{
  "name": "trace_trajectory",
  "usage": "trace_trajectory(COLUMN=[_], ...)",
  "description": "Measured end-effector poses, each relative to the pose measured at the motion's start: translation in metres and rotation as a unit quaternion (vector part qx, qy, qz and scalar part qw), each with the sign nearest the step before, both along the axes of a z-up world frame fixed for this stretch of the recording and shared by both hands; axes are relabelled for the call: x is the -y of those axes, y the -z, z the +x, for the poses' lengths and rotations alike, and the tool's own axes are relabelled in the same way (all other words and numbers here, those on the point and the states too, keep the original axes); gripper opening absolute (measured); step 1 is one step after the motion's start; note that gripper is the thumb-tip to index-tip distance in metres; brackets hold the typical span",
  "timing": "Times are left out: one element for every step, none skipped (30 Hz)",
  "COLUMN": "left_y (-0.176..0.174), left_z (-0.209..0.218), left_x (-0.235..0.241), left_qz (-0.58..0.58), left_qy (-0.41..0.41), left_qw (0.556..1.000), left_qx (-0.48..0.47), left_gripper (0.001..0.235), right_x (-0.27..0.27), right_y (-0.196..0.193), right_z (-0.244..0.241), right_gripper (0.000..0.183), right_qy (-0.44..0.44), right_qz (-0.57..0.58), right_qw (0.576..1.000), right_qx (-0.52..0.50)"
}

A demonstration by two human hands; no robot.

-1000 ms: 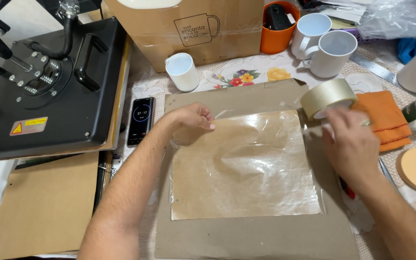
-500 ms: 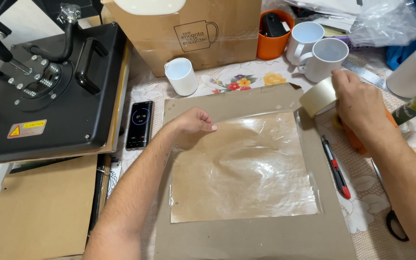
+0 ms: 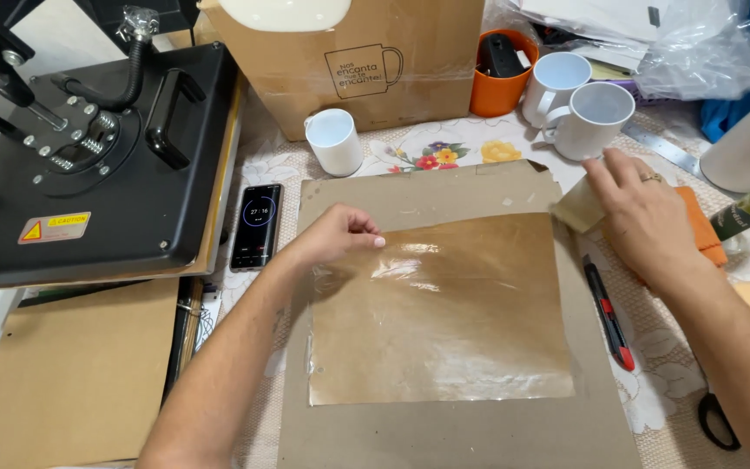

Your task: The person applies clear packing tape to a sheet of brown paper placed on a cardboard surface. They use a utility knife to cut the tape and smooth it down, then use scissors to trim the excess tape from the edges of the paper.

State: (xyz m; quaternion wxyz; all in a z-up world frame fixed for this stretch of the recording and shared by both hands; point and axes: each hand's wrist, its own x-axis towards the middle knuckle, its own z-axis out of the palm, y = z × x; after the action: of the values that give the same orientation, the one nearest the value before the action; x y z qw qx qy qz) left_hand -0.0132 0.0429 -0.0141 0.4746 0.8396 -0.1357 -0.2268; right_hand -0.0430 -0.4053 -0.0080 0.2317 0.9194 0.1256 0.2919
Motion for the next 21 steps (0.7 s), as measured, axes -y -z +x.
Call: trace_trajectory(left_y=[-0.014, -0.028, -0.034, -0.040, -0.047, -0.051, -0.055, -0.058, -0.059, -0.060, -0.062, -0.063, -0.063, -0.063, -0.062, -0.061, -0.061, -0.071, -0.080, -0.089, -0.076], left_z=[-0.013, -0.026, -0.032, -0.040, -0.046, -0.049, -0.052, -0.055, -0.056, -0.057, -0.056, -0.055, -0.054, -0.054, -0.052, -0.049, -0.045, -0.039, -0.034, -0.029, -0.011], left_x=[-0.001, -0.001, -0.004, -0.006, -0.009, -0.009, -0.010, -0.010, -0.009, -0.008, -0.007, -0.005, -0.003, -0.002, -0.003, -0.004, -0.006, -0.008, -0.009, -0.011, -0.019], left_qz=[0.011, 0.023, 0.023, -0.004, -0.033, -0.035, -0.045, -0.055, -0.055, -0.060, -0.066, -0.067, -0.062, -0.057, -0.058, -0.054, -0.050, -0.050, -0.006, 0.037, 0.038], left_qy=[-0.022, -0.045, -0.047, -0.064, -0.084, -0.088, -0.085, -0.081, -0.082, -0.075, -0.066, -0.067, -0.066, -0.065, -0.065, -0.042, -0.020, -0.022, -0.014, -0.006, -0.010], left_qw=[1.000, 0.998, 0.998, 0.997, 0.994, 0.994, 0.992, 0.991, 0.991, 0.990, 0.988, 0.988, 0.988, 0.988, 0.988, 0.990, 0.991, 0.990, 0.997, 0.999, 0.999], left_qx=[0.017, 0.034, 0.034, 0.045, 0.060, 0.062, 0.079, 0.096, 0.094, 0.105, 0.120, 0.120, 0.122, 0.125, 0.124, 0.123, 0.125, 0.128, 0.081, 0.034, 0.033], left_gripper=[0.013, 0.016, 0.016, 0.014, 0.012, 0.012, 0.010, 0.008, 0.008, 0.008, 0.008, 0.008, 0.008, 0.007, 0.007, 0.008, 0.009, 0.009, 0.013, 0.020, 0.020], right_x=[-0.002, -0.003, -0.014, -0.025, -0.035, -0.034, -0.033, -0.031, -0.030, -0.029, -0.027, -0.047, -0.066, -0.086, -0.090, -0.093, -0.098, -0.102, -0.107, -0.111, -0.113], right_y=[-0.003, -0.006, -0.027, -0.048, -0.070, -0.069, -0.066, -0.064, -0.058, -0.052, -0.048, -0.068, -0.087, -0.107, -0.105, -0.104, -0.103, -0.108, -0.112, -0.115, -0.117], right_z=[0.000, 0.000, -0.016, -0.032, -0.046, -0.053, -0.062, -0.071, -0.079, -0.087, -0.094, -0.101, -0.109, -0.116, -0.117, -0.117, -0.116, -0.117, -0.121, -0.125, -0.128], right_gripper=[0.076, 0.094, 0.094, 0.085, 0.080, 0.080, 0.087, 0.098, 0.098, 0.105, 0.113, 0.113, 0.067, 0.060, 0.060, 0.064, 0.067, 0.067, 0.066, 0.066, 0.066], right_qy=[-0.038, -0.074, -0.076, -0.099, -0.122, -0.126, -0.219, -0.301, -0.300, -0.227, -0.154, -0.154, -0.111, -0.066, -0.065, -0.034, -0.007, -0.010, -0.005, 0.000, -0.003], right_qz=[0.109, 0.216, 0.215, 0.382, 0.535, 0.532, 0.626, 0.695, 0.696, 0.704, 0.708, 0.707, 0.678, 0.642, 0.642, 0.637, 0.631, 0.630, 0.633, 0.637, 0.636], right_qw=[0.987, 0.947, 0.946, 0.880, 0.784, 0.785, 0.658, 0.506, 0.505, 0.518, 0.530, 0.531, 0.606, 0.675, 0.676, 0.690, 0.705, 0.706, 0.706, 0.706, 0.705], right_qx=[-0.116, -0.228, -0.229, -0.263, -0.290, -0.291, -0.356, -0.411, -0.413, -0.429, -0.441, -0.441, -0.400, -0.356, -0.357, -0.342, -0.325, -0.325, -0.317, -0.310, -0.313])
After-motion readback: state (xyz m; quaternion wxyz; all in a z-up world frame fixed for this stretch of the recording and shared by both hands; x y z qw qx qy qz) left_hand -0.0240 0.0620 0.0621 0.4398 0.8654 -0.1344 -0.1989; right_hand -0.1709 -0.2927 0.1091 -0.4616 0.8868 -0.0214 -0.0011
